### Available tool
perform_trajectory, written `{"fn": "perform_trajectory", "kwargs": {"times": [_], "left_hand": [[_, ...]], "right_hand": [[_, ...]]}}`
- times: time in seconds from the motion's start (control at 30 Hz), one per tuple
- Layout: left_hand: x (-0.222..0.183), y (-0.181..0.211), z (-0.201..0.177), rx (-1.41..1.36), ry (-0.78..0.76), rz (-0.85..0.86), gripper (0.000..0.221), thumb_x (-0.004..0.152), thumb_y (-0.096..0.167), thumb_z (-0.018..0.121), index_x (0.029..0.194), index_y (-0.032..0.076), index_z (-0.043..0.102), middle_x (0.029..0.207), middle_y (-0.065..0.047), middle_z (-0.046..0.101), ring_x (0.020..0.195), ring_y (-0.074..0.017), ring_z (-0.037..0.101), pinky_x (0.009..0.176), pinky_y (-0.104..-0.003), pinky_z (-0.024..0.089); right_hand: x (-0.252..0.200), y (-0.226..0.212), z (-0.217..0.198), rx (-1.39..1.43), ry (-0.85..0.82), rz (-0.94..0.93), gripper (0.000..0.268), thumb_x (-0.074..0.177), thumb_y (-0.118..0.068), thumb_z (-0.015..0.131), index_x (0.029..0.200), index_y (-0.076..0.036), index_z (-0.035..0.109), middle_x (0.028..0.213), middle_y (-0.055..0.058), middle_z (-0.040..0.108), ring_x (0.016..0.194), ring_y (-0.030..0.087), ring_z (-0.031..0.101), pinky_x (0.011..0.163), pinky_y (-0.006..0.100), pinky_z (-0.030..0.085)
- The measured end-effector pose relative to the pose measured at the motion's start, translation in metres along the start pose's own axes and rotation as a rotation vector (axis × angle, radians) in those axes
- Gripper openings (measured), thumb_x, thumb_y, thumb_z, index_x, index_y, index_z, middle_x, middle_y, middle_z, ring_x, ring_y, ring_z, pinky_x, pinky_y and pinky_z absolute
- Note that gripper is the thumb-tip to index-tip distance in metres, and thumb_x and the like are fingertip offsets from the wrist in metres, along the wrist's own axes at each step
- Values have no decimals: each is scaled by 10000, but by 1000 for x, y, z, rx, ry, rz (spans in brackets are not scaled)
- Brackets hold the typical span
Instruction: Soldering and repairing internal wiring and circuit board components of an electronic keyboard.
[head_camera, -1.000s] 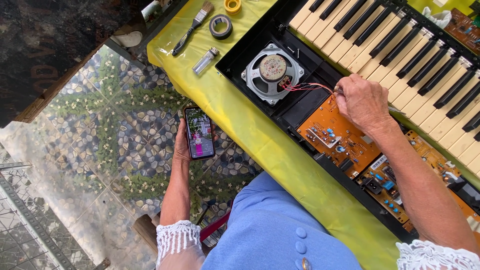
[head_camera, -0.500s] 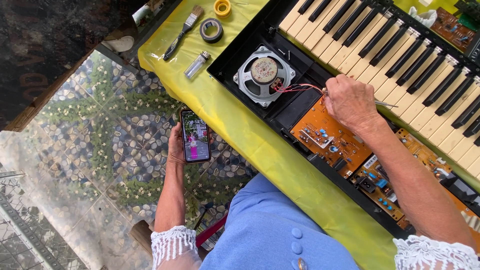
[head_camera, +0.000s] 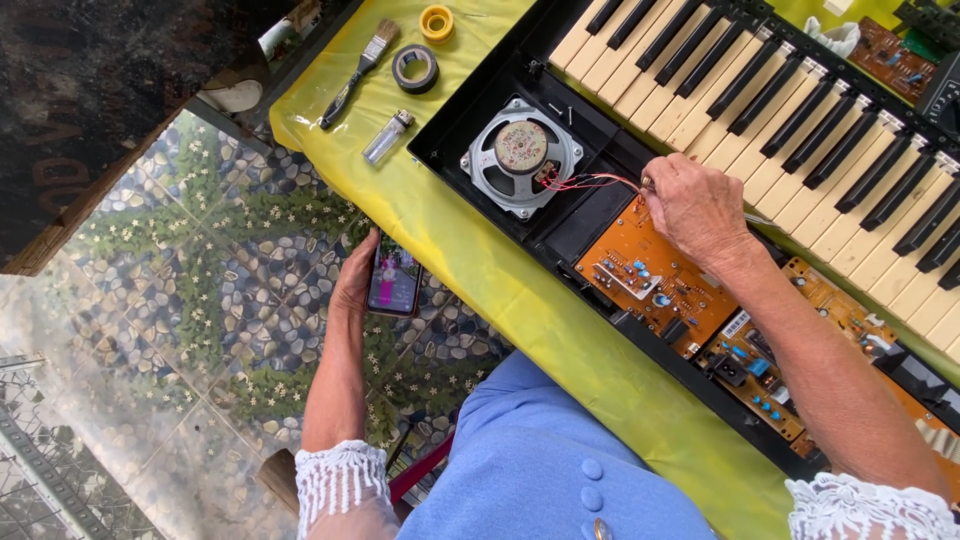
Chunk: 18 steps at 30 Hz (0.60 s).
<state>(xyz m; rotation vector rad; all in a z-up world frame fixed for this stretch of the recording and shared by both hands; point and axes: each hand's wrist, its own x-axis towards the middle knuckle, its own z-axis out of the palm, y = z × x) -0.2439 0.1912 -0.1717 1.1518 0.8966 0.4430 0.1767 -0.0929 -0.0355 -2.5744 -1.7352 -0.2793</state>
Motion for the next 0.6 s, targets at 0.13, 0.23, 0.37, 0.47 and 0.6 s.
{"fn": "perform_trajectory", "kwargs": {"times": [0.13,0.23,0.37,0.47,0.6], "left_hand": [[2,27,8,340,-144,176,412,1075,174,442,1398,-24,602,1419,-246,588,1415,-349,450,1231,-498,309],[22,22,-4,215,-157,79,454,981,129,476,1392,-24,594,1353,-238,598,1291,-357,501,1117,-510,369],[48,16,-25,-72,-157,-148,610,771,29,554,1378,-23,576,1206,-221,620,1012,-377,617,860,-535,504],[43,22,-26,-141,-182,-187,709,700,-63,564,1407,-27,541,1220,-231,602,974,-402,645,797,-553,548],[15,45,6,-10,-93,7,605,774,-116,710,1360,8,630,1287,-149,655,1176,-269,621,966,-411,522]], "right_hand": [[0,2,6,-7,10,10,205,926,-355,723,1055,-240,613,910,-35,593,854,194,736,710,361,617],[0,7,13,-23,-4,11,194,938,-374,699,1061,-260,601,923,-43,575,853,177,729,713,335,613],[0,11,22,8,-9,8,208,913,-365,715,1041,-242,607,912,-37,578,834,191,732,705,354,616],[0,11,20,13,-19,9,219,892,-362,723,1034,-239,611,911,-36,578,828,194,732,698,356,615],[2,9,11,38,-61,11,194,891,-298,733,1021,-204,624,888,-18,589,799,210,738,682,353,616]]}}
